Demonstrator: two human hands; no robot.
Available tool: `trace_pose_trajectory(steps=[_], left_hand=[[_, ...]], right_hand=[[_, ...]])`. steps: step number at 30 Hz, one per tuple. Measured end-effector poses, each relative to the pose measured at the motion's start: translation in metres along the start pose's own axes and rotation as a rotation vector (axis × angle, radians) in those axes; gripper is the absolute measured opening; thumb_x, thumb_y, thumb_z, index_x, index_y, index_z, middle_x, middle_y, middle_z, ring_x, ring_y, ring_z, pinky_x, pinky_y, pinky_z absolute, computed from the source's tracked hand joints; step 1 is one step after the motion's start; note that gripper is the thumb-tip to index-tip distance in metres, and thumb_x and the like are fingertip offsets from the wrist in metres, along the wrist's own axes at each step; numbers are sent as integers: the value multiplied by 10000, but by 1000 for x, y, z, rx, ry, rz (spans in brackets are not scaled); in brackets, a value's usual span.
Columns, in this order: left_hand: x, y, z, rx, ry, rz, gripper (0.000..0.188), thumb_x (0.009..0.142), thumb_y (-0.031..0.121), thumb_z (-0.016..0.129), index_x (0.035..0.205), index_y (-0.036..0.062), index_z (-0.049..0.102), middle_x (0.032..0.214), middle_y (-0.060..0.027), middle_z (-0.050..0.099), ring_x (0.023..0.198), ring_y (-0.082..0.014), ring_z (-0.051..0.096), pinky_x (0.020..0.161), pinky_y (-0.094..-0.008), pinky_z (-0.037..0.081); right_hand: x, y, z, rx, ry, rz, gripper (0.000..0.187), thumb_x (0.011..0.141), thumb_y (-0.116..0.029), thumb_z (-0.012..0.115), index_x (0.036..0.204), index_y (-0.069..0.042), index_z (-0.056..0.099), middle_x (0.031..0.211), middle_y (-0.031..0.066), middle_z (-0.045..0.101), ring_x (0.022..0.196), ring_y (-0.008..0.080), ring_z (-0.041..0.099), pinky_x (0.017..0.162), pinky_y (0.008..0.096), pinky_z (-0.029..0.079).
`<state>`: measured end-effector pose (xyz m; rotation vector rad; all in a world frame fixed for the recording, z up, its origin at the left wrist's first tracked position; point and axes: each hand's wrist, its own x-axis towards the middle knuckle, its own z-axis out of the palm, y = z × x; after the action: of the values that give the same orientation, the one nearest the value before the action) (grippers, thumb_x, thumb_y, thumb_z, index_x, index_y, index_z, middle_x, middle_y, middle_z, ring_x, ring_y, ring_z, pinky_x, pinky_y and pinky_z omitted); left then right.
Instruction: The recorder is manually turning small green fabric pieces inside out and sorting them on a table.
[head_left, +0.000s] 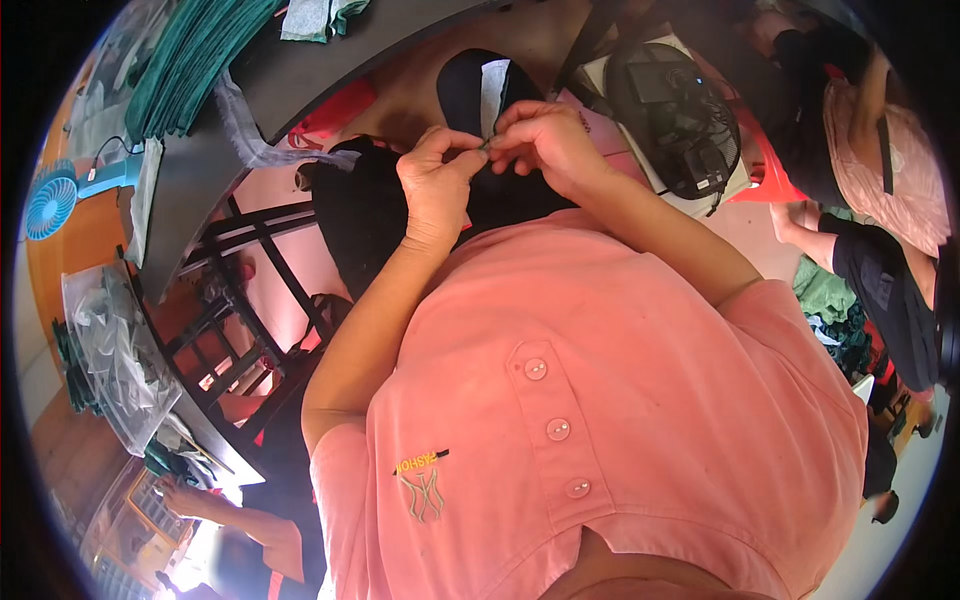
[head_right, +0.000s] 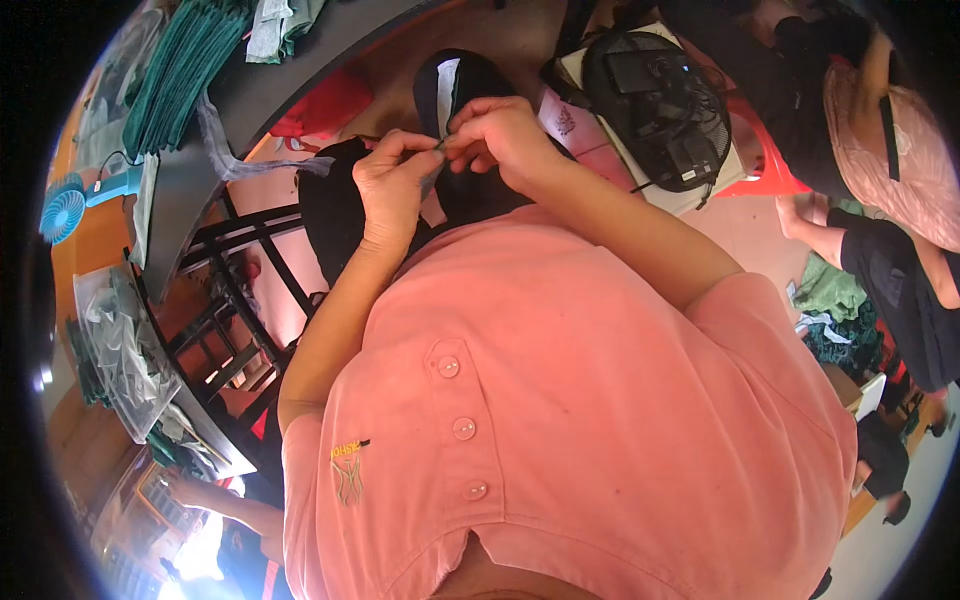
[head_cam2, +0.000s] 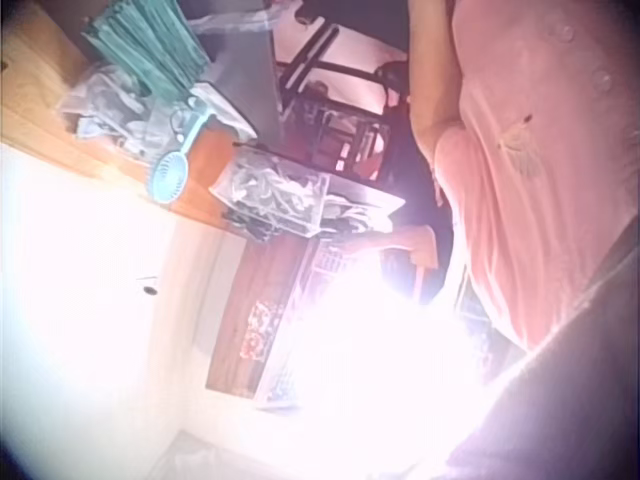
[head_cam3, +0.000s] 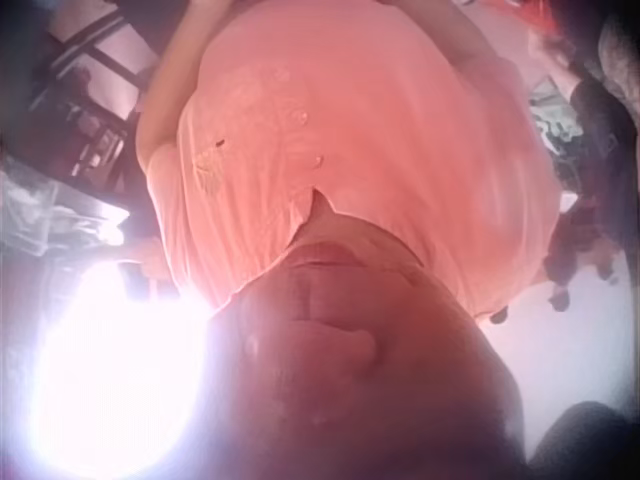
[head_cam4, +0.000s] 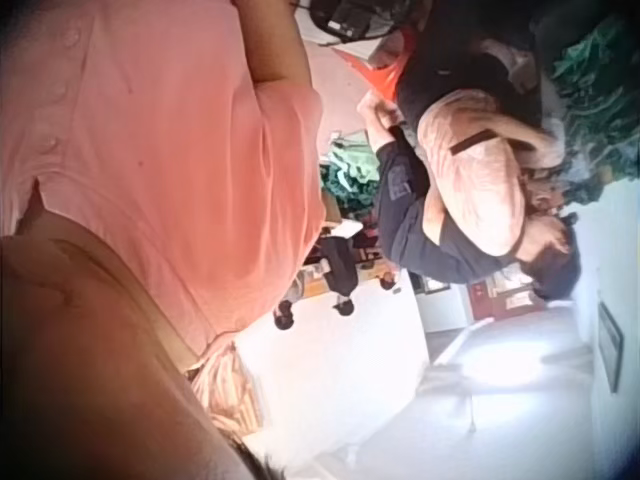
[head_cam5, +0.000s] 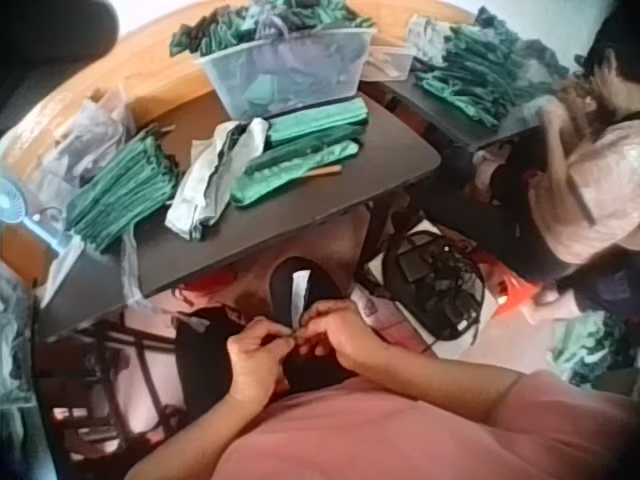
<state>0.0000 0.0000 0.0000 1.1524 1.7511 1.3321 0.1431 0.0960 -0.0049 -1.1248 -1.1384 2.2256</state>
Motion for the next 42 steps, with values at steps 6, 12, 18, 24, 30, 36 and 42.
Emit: trace_pose_trajectory(steps=[6, 12, 18, 24, 30, 36, 42], left_hand=[[-4, 5, -1, -181, 28, -171, 38, 742, -11, 667, 772, -33, 660, 730, -63, 576, 660, -126, 545, 623, -252, 430], [-8, 2, -3, 42, 7, 6, 53, 794, 12, 625, 816, -15, 664, 744, -4, 619, 680, -75, 532, 657, -226, 442], [-12, 0, -2, -138, 52, -135, 48, 745, -21, 651, 792, -30, 643, 739, -62, 603, 660, -106, 552, 613, -257, 446], [-9, 12, -1, -213, 69, -217, 57, 787, -9, 645, 842, -23, 645, 727, -77, 623, 655, -112, 559, 608, -259, 462], [2, 7, 5, -87, 88, -35, 60, 810, 14, 590, 831, -23, 633, 719, -8, 585, 657, -78, 532, 576, -224, 417], [1, 6, 3, -767, 67, -444, 92, 752, 75, 606, 781, -11, 620, 684, -33, 568, 588, -130, 510, 552, -247, 396], [-3, 20, 3, -746, 48, -500, 95, 824, 102, 602, 810, 9, 621, 748, -24, 585, 627, -87, 530, 559, -209, 388]], right_hand=[[2, 5, 2, 101, -74, 53, 63, 780, -57, 638, 828, -21, 618, 722, 111, 672, 591, 200, 656, 493, 259, 430], [0, 4, 5, 91, -102, 64, 36, 786, -48, 606, 809, -20, 608, 719, 122, 672, 591, 203, 658, 478, 253, 426], [0, 8, 8, 60, -105, 26, 28, 788, -45, 592, 783, -20, 604, 709, 105, 665, 604, 192, 647, 502, 249, 429], [-7, -1, 16, -266, -53, -333, 62, 740, -32, 632, 774, 16, 650, 640, 58, 614, 560, 113, 569, 519, 240, 441], [-9, -10, 15, -258, -19, -329, 69, 717, -35, 621, 755, 18, 641, 615, 56, 595, 546, 113, 554, 517, 247, 433], [-6, -5, 15, -66, 14, -188, 75, 703, -99, 618, 696, -25, 623, 593, 50, 581, 508, 145, 566, 468, 238, 366], [-6, -8, 14, -54, -3, -179, 78, 718, -97, 616, 730, -21, 629, 615, 45, 590, 520, 125, 558, 474, 234, 381]])
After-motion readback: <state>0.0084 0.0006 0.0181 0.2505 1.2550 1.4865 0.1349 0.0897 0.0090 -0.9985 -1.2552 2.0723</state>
